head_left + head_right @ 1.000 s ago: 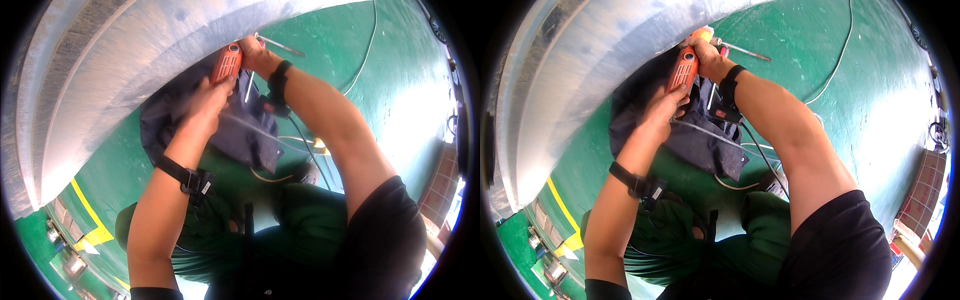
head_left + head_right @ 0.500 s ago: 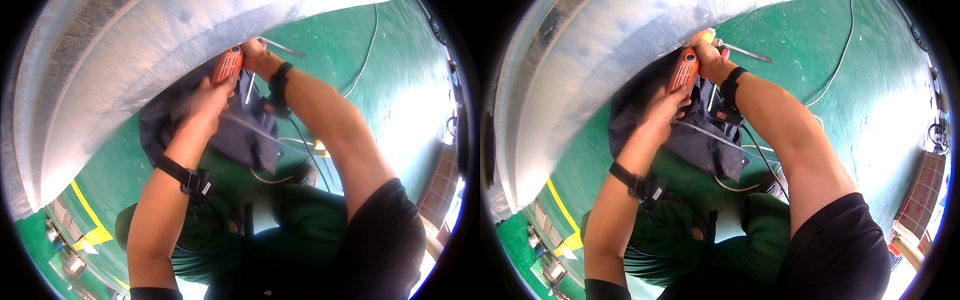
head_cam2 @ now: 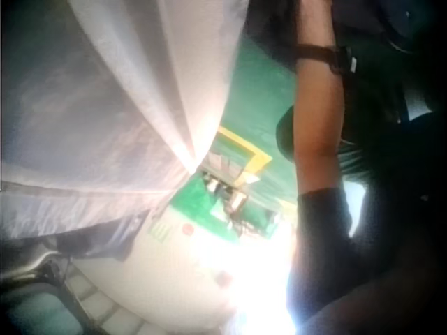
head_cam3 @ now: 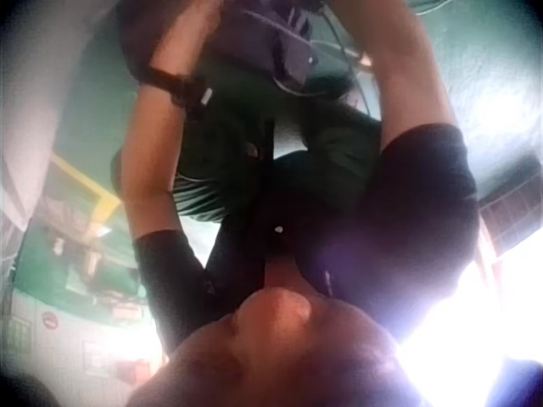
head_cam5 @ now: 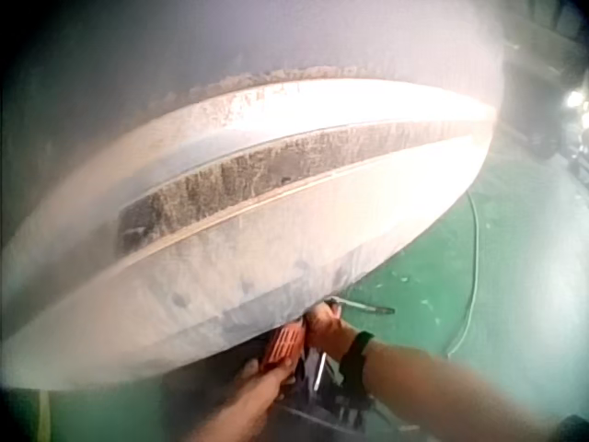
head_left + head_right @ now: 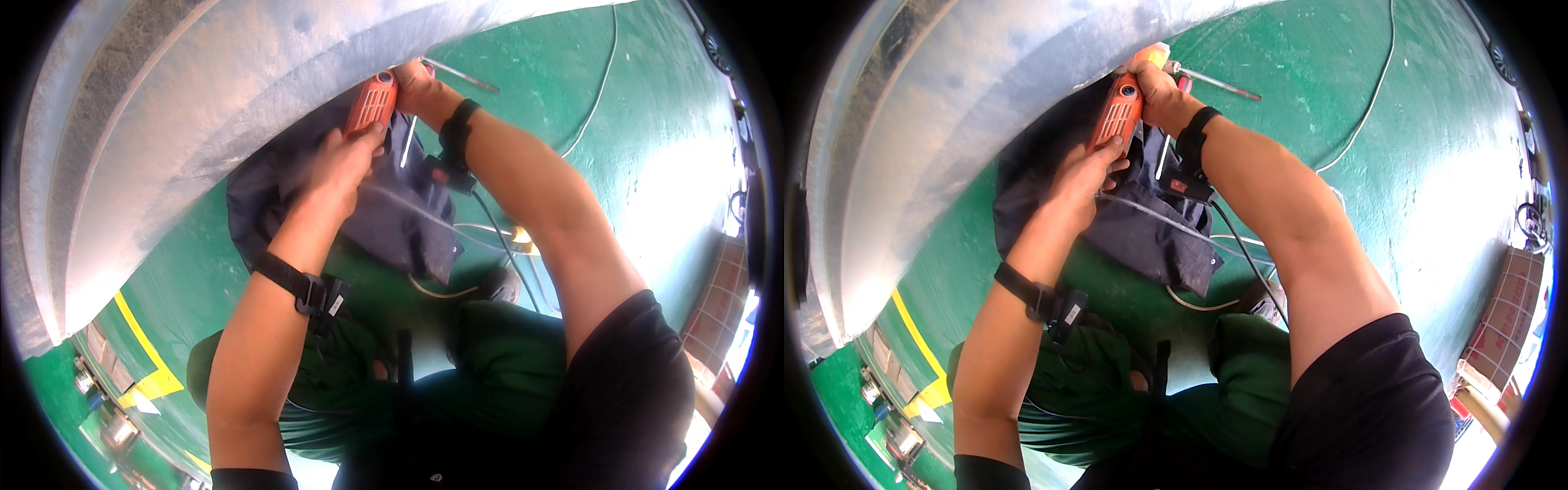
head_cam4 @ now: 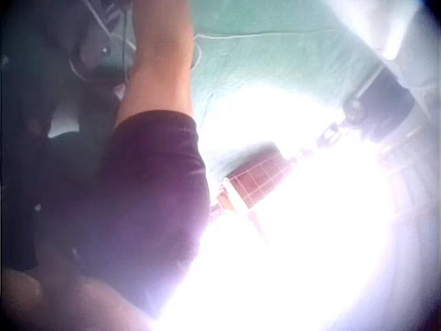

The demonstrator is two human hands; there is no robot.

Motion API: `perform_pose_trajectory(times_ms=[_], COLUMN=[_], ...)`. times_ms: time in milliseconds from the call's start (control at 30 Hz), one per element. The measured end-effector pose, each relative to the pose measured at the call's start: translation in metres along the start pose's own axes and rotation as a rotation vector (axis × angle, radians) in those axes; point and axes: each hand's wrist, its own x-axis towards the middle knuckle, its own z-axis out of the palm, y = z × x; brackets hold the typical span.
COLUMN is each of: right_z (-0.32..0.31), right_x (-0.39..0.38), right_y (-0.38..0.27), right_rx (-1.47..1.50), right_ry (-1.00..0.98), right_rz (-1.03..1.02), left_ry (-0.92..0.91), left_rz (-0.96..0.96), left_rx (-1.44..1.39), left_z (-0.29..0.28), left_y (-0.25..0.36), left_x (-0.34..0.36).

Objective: The person picks up a grinding wheel from a shelf, attaches it to an angle grinder, and then uses the grinder to sharpen a metal tool while holding the tool against the underside of a car.

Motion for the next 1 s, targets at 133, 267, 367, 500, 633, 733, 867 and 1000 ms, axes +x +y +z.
perform_pose_trajectory(times_ms=[133, 267, 367, 500, 633, 733, 867, 1000], right_z=[0.004, 0.003, 0.002, -0.001, -0.014, -0.017, 0.001, 0.012], right_x=[-0.005, -0.005, -0.007, -0.008, 0.002, 0.004, -0.012, -0.019], right_y=[-0.004, -0.008, -0.009, -0.01, -0.009, -0.007, -0.007, -0.003], right_rx=[-0.018, -0.001, -0.03, -0.023, -0.002, 0.036, -0.026, -0.014], right_ry=[0.016, -0.048, -0.112, -0.114, -0.094, -0.107, -0.028, 0.019], right_rz=[0.008, -0.002, 0.03, 0.073, 0.046, 0.035, 0.024, -0.014], left_ry=[-0.008, -0.016, 0.005, 0.032, 0.023, 0.021, 0.016, 0.01], left_rz=[0.034, 0.048, 0.031, 0.012, 0.017, 0.034, 0.011, 0.002], left_rx=[-0.021, -0.029, 0.033, 0.063, 0.088, 0.094, 0.063, 0.062], left_z=[0.0, 0.002, -0.001, 0.002, 0.003, 0.003, 0.002, -0.003], left_y=[0.0, 0.0, -0.005, -0.006, -0.004, -0.007, -0.006, -0.008], left_x=[0.001, 0.002, 0.01, 0.01, 0.011, 0.014, 0.012, 0.012])
